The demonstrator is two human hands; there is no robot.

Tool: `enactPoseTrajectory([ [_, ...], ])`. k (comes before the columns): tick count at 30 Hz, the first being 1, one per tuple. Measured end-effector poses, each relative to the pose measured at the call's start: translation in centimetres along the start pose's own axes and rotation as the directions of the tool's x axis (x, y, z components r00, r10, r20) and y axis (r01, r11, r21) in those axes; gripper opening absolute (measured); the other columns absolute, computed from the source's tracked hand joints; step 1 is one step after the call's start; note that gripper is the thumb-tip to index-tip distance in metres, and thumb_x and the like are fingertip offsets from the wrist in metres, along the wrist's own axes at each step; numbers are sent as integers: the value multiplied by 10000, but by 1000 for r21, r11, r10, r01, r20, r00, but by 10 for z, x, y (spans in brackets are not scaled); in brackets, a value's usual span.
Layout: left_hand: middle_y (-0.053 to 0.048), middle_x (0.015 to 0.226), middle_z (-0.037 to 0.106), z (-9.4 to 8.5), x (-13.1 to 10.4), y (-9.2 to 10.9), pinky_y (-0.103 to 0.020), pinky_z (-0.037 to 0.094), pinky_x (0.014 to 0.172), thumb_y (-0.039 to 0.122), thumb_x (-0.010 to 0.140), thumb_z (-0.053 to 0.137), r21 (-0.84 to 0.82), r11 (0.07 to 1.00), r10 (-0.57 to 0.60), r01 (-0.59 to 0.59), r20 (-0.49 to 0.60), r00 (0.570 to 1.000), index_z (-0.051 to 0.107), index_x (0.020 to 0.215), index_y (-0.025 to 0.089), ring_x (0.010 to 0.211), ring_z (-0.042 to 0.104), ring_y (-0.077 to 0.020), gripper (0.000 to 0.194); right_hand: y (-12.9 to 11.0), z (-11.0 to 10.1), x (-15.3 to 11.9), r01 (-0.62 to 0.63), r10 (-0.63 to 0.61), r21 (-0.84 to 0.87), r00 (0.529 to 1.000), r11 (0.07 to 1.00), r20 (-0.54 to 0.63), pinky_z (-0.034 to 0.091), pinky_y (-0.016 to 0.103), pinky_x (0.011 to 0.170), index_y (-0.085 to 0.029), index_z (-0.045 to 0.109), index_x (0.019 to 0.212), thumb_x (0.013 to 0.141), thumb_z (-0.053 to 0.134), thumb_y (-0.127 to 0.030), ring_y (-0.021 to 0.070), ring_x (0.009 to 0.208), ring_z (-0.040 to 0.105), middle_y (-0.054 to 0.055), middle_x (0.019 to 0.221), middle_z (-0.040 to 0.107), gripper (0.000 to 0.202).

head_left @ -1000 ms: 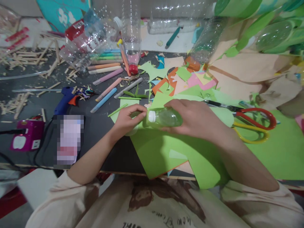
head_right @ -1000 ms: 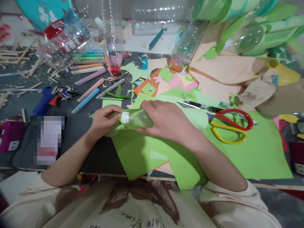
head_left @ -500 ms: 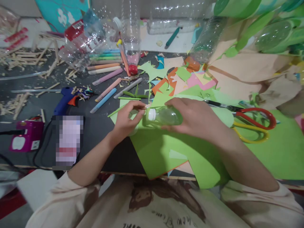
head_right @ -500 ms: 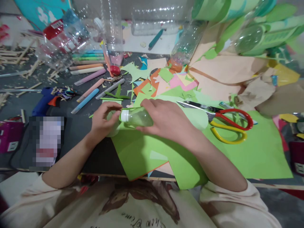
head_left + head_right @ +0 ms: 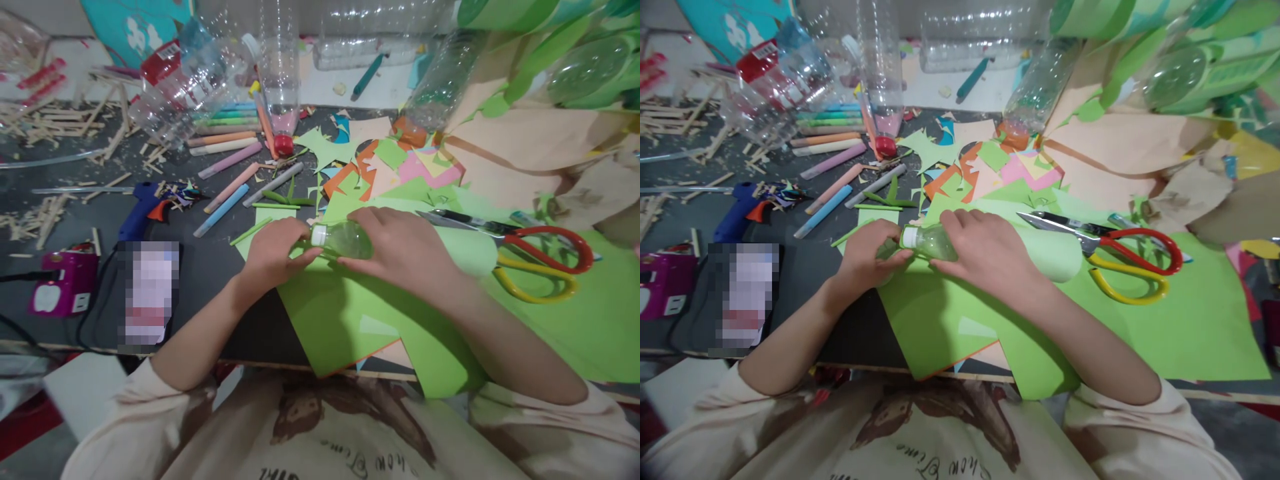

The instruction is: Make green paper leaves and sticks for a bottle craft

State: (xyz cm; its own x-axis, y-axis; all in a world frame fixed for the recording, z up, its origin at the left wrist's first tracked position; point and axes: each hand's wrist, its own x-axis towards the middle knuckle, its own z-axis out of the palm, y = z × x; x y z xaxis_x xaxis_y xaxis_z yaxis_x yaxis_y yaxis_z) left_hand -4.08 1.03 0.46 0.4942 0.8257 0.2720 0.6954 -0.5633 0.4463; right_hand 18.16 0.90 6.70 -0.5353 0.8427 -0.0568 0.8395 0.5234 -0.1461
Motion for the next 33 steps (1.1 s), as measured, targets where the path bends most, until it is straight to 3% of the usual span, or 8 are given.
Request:
enactPoseTrajectory([
  [4,-73,760,663,2,1,-1,-325,438,663,551,987,351,126,992,22,-25,28,999,608,786,222,744,612,-213,464,-1,3,1,-2,2,-3,1000,1000,18,356,318,634,-138,628,1060,858,618,-512,297,840,662,159,954,737,426],
  [8,-80,744,665,1,0,-1,-336,430,655,487,1009,329,156,983,105,-101,-17,994,609,774,213,723,616,-219,458,-2,3,2,-25,25,-3,999,1000,45,352,323,638,-127,621,1081,842,646,-484,309,854,661,166,968,733,430],
  [12,-91,782,682,-1,-2,1,-349,448,678,388,999,374,173,978,124,-119,-21,992,612,796,204,734,628,-222,363,-2,2,3,-39,39,1,998,999,51,345,323,637,-131,618,1078,842,646,-479,313,861,660,167,978,732,422],
  [18,-67,776,701,0,-2,5,-329,455,666,275,953,429,325,936,156,-134,-41,987,611,806,205,708,643,-203,245,-3,5,4,-45,46,-27,998,999,49,325,322,620,-139,611,1062,858,624,-478,305,826,656,159,946,736,396],
  [23,-74,761,690,-2,-1,8,-341,436,667,225,932,440,331,929,191,-165,-49,980,600,806,197,690,623,-210,206,-3,8,4,-52,53,-27,998,998,42,332,321,622,-136,608,1062,867,615,-495,300,817,655,162,945,735,409],
  [33,-50,696,644,1,-1,8,-327,406,639,237,939,408,231,971,60,-55,-16,998,559,764,216,655,595,-196,233,-4,7,5,-49,51,-49,998,998,46,314,325,618,-130,600,1053,862,630,-496,304,816,654,169,938,734,413],
])
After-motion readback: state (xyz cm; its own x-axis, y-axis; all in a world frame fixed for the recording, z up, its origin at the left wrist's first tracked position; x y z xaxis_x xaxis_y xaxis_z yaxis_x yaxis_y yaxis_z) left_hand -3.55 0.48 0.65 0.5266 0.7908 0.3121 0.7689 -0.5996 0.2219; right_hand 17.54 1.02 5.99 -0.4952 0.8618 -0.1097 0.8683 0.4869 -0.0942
